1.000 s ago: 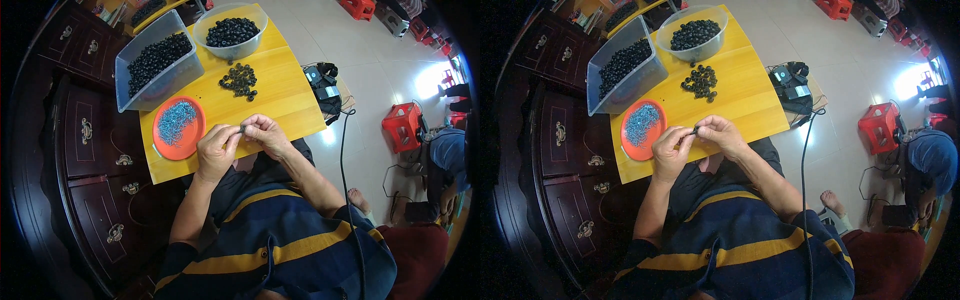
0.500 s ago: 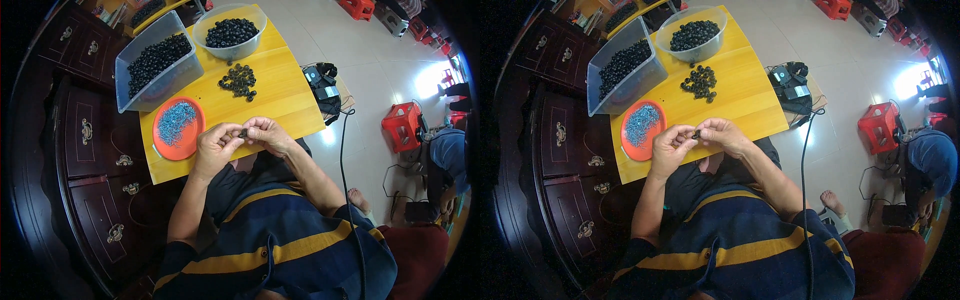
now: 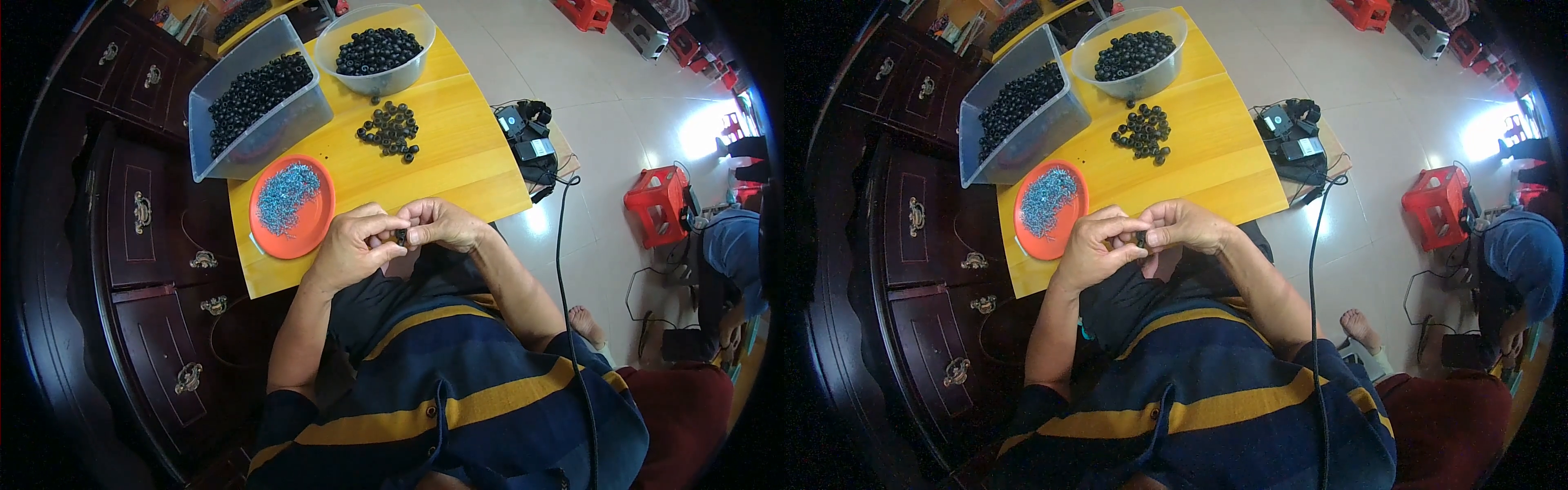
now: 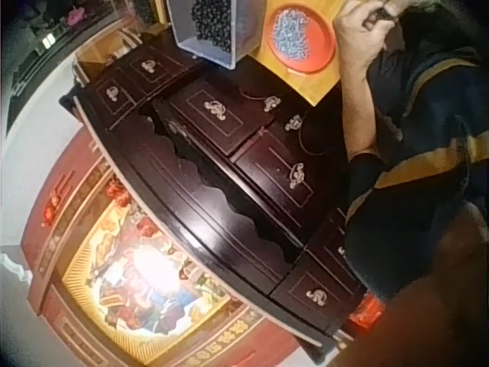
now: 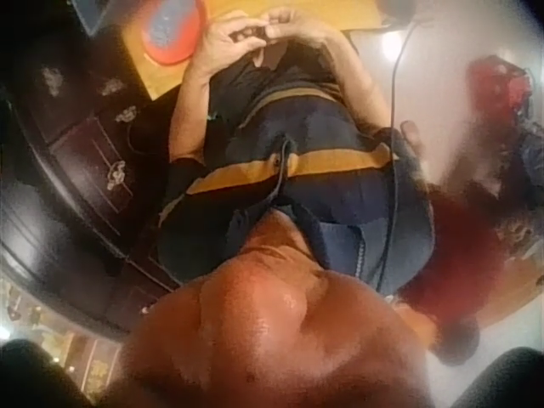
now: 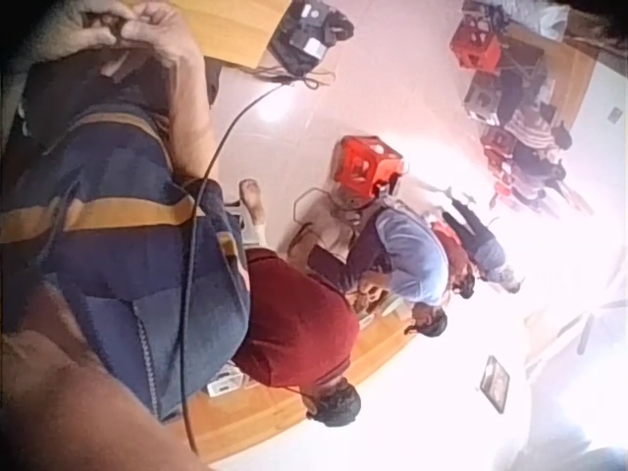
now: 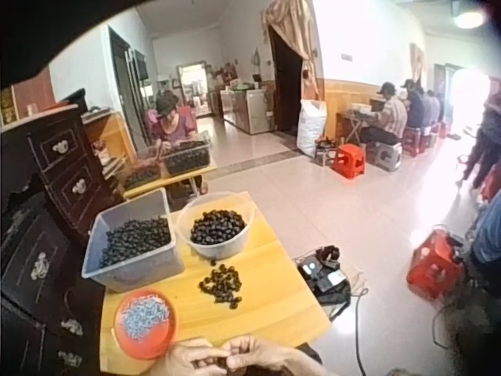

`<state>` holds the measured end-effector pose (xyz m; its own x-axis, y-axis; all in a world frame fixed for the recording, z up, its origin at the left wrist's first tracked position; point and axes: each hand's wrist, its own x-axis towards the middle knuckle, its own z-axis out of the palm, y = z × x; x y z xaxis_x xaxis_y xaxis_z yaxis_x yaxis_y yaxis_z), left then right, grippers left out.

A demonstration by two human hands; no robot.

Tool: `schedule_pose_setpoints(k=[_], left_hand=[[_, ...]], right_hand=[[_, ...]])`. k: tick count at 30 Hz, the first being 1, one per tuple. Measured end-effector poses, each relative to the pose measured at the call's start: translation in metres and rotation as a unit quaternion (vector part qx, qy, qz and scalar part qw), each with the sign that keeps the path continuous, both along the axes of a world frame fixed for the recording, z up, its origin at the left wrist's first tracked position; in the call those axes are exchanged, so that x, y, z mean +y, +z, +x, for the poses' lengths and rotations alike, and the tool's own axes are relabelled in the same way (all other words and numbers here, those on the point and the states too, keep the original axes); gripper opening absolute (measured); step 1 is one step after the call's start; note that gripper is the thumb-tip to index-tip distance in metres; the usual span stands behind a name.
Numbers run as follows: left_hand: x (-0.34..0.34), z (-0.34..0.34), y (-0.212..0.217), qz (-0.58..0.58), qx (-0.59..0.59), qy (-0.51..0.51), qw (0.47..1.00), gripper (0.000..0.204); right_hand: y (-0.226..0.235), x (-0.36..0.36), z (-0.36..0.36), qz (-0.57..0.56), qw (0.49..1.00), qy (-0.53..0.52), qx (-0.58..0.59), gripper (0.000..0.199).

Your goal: The person assembles small parts by pressing plastic inserts into black rubber grommets by hand and arranges the pieces on the table.

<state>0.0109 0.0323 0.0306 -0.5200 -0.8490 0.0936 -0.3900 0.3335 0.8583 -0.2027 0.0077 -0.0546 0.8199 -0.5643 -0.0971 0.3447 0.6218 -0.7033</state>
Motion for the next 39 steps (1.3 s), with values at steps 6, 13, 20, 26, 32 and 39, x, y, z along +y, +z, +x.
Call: schedule_pose_setpoints(k=[6,13,20,26,32,39], left_hand=[[0.003,-0.003,-0.003,-0.019,-0.010,0.019,1.000,0.027],[0.006,-0.008,-0.004,-0.025,0.010,0.038,0.999,0.026],[0.009,-0.007,-0.006,-0.017,0.003,0.042,0.999,0.031],[0.005,-0.007,-0.010,-0.039,-0.007,0.044,0.998,0.033],[0.007,-0.011,-0.007,-0.052,-0.002,0.067,0.996,0.028],[0.007,-0.014,-0.011,-0.060,0.029,0.066,0.996,0.025]], right_hand=[[-0.009,0.002,0.001,-0.007,1.000,-0.022,-0.014,0.034],[-0.015,0.001,0.002,-0.031,0.999,-0.028,-0.010,0.036],[0.001,-0.002,-0.002,-0.029,1.000,0.002,0.006,0.036],[-0.013,-0.002,0.000,-0.032,0.999,-0.026,0.016,0.035],[-0.011,0.000,0.003,-0.033,0.998,-0.043,0.024,0.036],[-0.008,0.003,0.000,-0.026,0.999,-0.037,0.025,0.035]])
